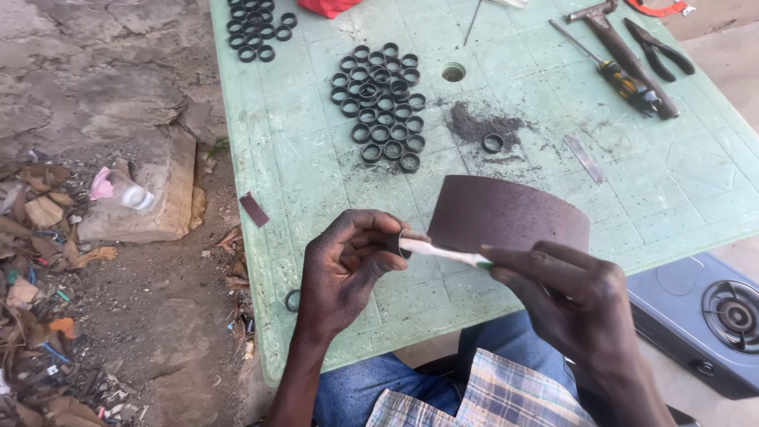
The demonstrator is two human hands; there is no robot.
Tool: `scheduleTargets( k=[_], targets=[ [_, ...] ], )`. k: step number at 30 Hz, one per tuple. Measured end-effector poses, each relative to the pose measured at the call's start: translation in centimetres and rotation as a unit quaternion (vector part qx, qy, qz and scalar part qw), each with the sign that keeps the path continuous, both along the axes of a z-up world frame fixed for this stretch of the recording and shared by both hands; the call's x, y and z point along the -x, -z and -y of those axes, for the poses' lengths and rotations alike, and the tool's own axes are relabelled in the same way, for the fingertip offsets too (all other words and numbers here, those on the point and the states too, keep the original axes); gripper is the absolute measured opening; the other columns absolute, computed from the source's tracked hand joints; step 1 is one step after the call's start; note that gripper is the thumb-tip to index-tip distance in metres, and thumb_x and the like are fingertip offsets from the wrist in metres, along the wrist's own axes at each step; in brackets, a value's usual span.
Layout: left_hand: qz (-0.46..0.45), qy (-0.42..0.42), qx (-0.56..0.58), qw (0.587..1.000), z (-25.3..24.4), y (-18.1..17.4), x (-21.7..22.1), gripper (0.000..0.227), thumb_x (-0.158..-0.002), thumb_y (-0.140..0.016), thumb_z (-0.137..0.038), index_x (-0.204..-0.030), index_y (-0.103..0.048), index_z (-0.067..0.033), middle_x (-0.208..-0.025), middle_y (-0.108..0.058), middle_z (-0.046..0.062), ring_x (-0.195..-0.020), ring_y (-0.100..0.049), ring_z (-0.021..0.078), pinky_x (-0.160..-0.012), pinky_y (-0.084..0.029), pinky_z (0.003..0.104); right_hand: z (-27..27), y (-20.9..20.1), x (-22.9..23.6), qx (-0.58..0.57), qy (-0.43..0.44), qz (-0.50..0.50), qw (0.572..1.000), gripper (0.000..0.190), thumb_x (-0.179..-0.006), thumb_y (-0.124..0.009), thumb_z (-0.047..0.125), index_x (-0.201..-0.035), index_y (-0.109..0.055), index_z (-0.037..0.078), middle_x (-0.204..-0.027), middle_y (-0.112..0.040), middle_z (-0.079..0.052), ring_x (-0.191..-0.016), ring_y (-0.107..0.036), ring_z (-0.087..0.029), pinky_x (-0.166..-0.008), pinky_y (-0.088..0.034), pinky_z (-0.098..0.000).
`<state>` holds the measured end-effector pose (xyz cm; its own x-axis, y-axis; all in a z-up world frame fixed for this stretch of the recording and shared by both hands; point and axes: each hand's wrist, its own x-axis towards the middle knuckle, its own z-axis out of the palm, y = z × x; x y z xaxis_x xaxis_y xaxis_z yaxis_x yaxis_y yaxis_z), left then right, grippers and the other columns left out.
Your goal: Cleaning small black rings with a toothbrush and sandpaper on a workspace table.
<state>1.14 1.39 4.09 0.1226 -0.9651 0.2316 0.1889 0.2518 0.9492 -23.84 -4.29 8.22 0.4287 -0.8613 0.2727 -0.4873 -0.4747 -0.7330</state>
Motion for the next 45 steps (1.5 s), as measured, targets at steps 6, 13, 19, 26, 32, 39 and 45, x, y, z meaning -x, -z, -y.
scheduleTargets(
  k=[6,13,19,26,32,39,45],
  targets=[
    [0.022,-0.039,-0.003,0.999,-0.1,0.2,-0.5,0.025,-0.091,-0.073,0.003,-0.115,-0.065,0.0020,-0.118,-0.071,0.016,-0.107,-0.072,0.0190,-0.090,-0.063,0.030,0.4,3.1,-0.2,0.023,-0.017,0.021,0.999,0.016,-0.094,-0.072,0.016,-0.107,-0.080,0.013,-0.084,-0.076,0.003,-0.057,-0.066,-0.001,-0.038,-0.046,-0.0212],
    [-0.007,-0.047,0.080,0.996,0.3,1.6,-1.2,0.024,-0.092,-0.073,0.009,-0.113,-0.065,0.0005,-0.126,-0.065,0.015,-0.116,-0.070,0.0210,-0.097,-0.064,0.030,-0.5,7.6,2.6,-0.481,-0.127,0.244,0.833,0.036,-0.096,-0.065,0.028,-0.100,-0.086,-0.002,-0.050,-0.047,0.005,-0.042,-0.031,-0.006,-0.037,-0.021,-0.0241],
    [-0.092,-0.039,0.070,0.993,0.6,1.7,-0.5,0.032,-0.085,-0.080,0.007,-0.110,-0.064,-0.0023,-0.123,-0.065,0.015,-0.114,-0.071,0.0245,-0.093,-0.064,0.032,-1.9,7.9,0.4,-0.294,-0.017,0.227,0.928,0.038,-0.098,-0.063,0.032,-0.104,-0.082,0.000,-0.054,-0.056,-0.001,-0.045,-0.038,-0.010,-0.038,-0.029,-0.0299],
    [-0.142,-0.078,0.079,0.984,0.5,3.0,-1.0,0.034,-0.084,-0.085,0.002,-0.112,-0.065,-0.0035,-0.122,-0.067,0.014,-0.111,-0.071,0.0243,-0.099,-0.062,0.036,-0.6,6.5,0.0,-0.264,0.015,0.071,0.962,0.042,-0.090,-0.064,0.042,-0.100,-0.086,0.008,-0.055,-0.068,-0.007,-0.040,-0.042,-0.013,-0.037,-0.032,-0.0325],
    [-0.199,-0.077,0.042,0.976,1.2,3.1,-0.2,0.039,-0.084,-0.085,-0.005,-0.116,-0.064,0.0008,-0.118,-0.072,0.017,-0.104,-0.073,0.0247,-0.095,-0.063,0.038,-0.9,3.5,-4.1,-0.149,0.035,0.081,0.985,0.034,-0.093,-0.065,0.034,-0.109,-0.081,0.009,-0.067,-0.077,-0.002,-0.039,-0.054,-0.009,-0.034,-0.038,-0.0285],
    [-0.134,-0.109,0.005,0.985,1.0,1.5,-1.7,0.054,-0.078,-0.081,0.007,-0.126,-0.057,0.0018,-0.117,-0.074,0.020,-0.111,-0.073,0.0246,-0.090,-0.064,0.035,-1.7,3.4,-4.6,-0.071,0.026,0.062,0.995,0.023,-0.095,-0.066,0.024,-0.106,-0.081,0.010,-0.053,-0.072,-0.002,-0.030,-0.051,-0.005,-0.024,-0.031,-0.0263],
    [-0.142,-0.047,0.010,0.989,0.5,1.2,-2.3,0.064,-0.082,-0.078,0.008,-0.139,-0.048,0.0025,-0.128,-0.065,0.020,-0.113,-0.070,0.0278,-0.087,-0.067,0.033,-0.3,3.1,-2.3,-0.006,0.000,0.076,0.997,0.024,-0.096,-0.063,0.025,-0.100,-0.080,0.008,-0.058,-0.074,-0.002,-0.033,-0.054,-0.002,-0.024,-0.029,-0.0244]
  ],
)
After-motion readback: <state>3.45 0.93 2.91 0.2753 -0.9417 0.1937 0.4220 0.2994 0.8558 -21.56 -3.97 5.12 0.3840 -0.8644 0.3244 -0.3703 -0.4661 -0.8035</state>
